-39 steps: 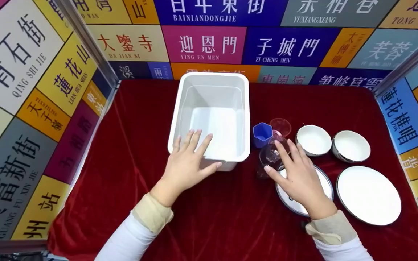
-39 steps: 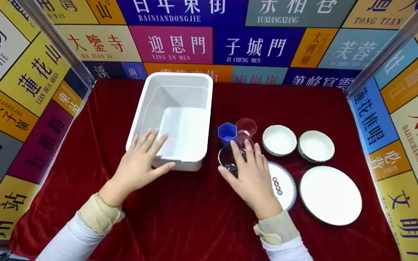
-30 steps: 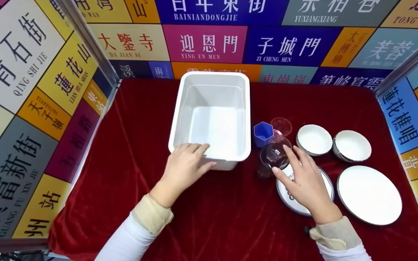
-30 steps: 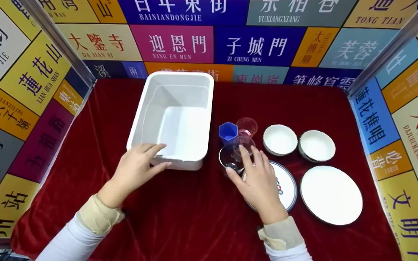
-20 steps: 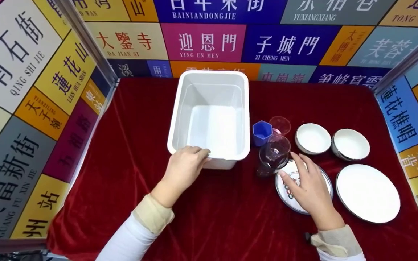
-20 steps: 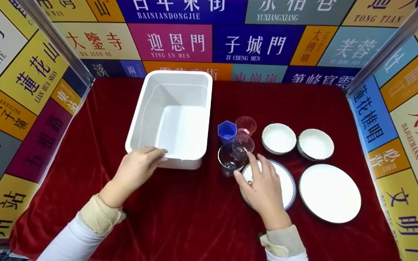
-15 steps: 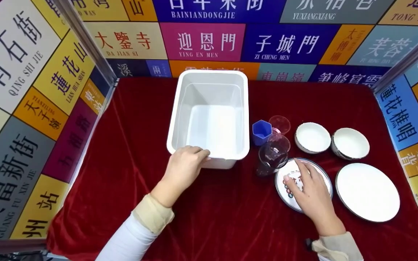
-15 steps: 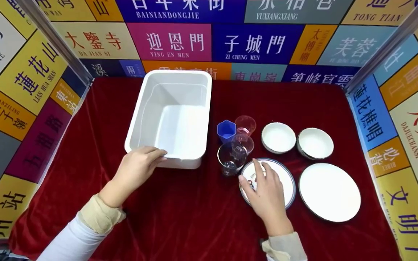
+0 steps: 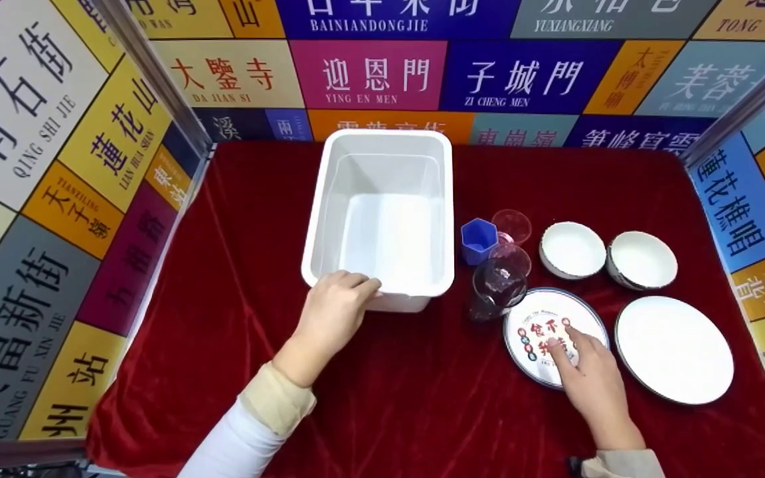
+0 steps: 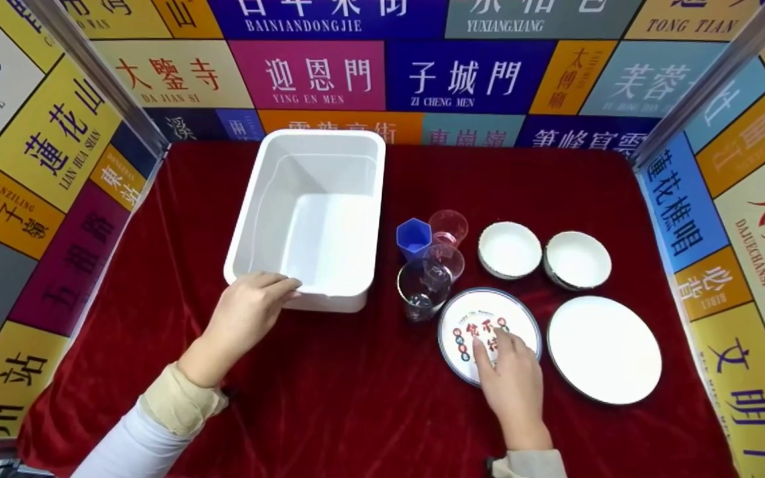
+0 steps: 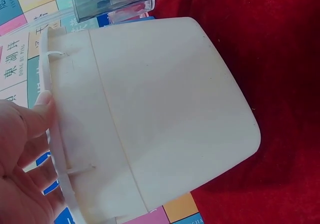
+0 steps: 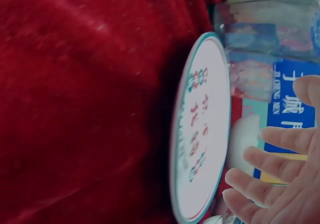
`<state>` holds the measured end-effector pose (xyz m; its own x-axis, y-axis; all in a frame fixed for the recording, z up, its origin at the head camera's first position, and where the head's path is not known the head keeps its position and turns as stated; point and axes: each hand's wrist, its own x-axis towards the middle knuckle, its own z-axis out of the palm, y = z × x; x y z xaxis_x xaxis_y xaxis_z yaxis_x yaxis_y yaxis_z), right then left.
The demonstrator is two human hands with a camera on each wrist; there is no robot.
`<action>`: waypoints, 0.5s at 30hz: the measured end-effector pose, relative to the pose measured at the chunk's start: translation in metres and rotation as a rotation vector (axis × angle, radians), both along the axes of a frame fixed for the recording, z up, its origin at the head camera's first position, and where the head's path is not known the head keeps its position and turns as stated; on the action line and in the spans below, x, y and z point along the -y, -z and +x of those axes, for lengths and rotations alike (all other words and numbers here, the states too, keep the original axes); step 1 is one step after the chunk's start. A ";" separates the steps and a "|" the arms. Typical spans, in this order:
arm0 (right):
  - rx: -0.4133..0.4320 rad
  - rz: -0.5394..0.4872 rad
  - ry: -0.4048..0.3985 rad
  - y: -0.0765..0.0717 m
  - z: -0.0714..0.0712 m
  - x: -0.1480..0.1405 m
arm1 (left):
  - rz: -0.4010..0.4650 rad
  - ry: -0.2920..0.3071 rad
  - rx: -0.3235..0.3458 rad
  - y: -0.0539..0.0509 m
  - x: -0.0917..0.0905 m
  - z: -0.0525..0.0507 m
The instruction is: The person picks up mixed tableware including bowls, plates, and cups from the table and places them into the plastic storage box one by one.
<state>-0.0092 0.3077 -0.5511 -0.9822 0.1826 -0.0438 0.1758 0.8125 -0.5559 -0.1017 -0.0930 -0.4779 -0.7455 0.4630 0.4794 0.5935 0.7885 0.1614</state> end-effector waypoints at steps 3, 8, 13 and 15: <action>0.030 -0.012 0.021 0.003 0.002 -0.004 | 0.011 0.007 0.003 0.000 0.001 0.003; 0.085 -0.031 0.056 0.007 0.005 -0.011 | 0.020 0.019 -0.001 -0.003 0.001 0.008; 0.079 -0.032 0.081 0.009 0.004 -0.017 | 0.027 0.020 0.007 -0.005 0.002 0.011; 0.082 -0.035 0.087 0.009 0.002 -0.020 | 0.022 0.018 0.012 -0.005 0.002 0.011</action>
